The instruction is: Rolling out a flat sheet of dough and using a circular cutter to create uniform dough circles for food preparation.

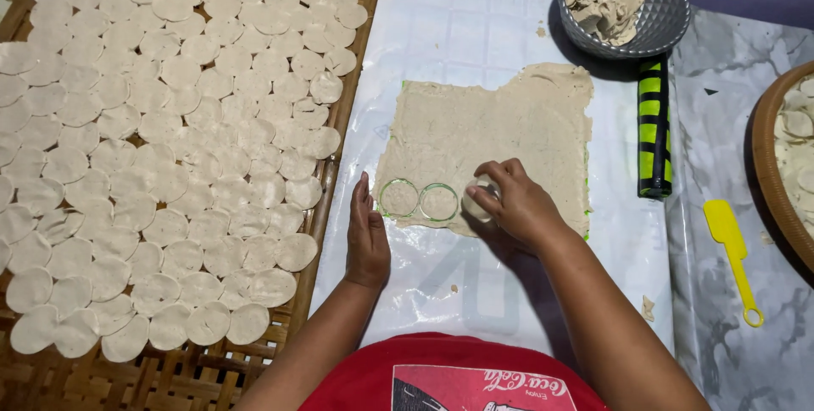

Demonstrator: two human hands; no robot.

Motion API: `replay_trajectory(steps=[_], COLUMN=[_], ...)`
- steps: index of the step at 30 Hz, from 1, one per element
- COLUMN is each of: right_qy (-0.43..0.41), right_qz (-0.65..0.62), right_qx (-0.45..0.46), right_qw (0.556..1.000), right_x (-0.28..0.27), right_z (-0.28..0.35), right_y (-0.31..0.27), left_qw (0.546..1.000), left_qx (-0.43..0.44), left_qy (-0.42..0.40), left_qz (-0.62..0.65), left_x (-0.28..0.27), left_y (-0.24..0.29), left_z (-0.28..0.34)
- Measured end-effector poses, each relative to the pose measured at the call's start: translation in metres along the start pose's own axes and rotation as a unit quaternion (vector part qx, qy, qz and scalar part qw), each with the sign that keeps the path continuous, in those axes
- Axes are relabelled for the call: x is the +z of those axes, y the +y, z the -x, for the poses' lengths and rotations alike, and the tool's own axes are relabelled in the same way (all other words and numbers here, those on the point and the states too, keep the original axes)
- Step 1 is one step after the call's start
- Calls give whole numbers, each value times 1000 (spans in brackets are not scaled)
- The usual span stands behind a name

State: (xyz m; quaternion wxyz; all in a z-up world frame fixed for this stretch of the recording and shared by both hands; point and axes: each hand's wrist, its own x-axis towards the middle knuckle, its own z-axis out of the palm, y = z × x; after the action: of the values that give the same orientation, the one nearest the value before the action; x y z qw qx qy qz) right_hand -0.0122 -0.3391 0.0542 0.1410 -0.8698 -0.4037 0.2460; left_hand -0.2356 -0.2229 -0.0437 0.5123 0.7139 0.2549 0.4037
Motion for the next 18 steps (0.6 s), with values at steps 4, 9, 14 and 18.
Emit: replay_trajectory(steps=[4,9,14,18], right_qy=[0,2,5,64], right_qz=[23,28,51,41], right_qx=[-15,-13,-28,7], right_qw=[1000,1000,998,997], right_x=[11,21,34,38], right_z=[4,3,-1,0], right_y=[6,4,5,1], left_qw=[1000,1000,1000,1000], left_qx=[-4,3,3,2], left_qy=[0,2,0,-5], left_qz=[3,-3,-6,-6], left_x=[0,0,-1,0], left_y=[1,-2,-2,-1], left_z=[0,2,0,2])
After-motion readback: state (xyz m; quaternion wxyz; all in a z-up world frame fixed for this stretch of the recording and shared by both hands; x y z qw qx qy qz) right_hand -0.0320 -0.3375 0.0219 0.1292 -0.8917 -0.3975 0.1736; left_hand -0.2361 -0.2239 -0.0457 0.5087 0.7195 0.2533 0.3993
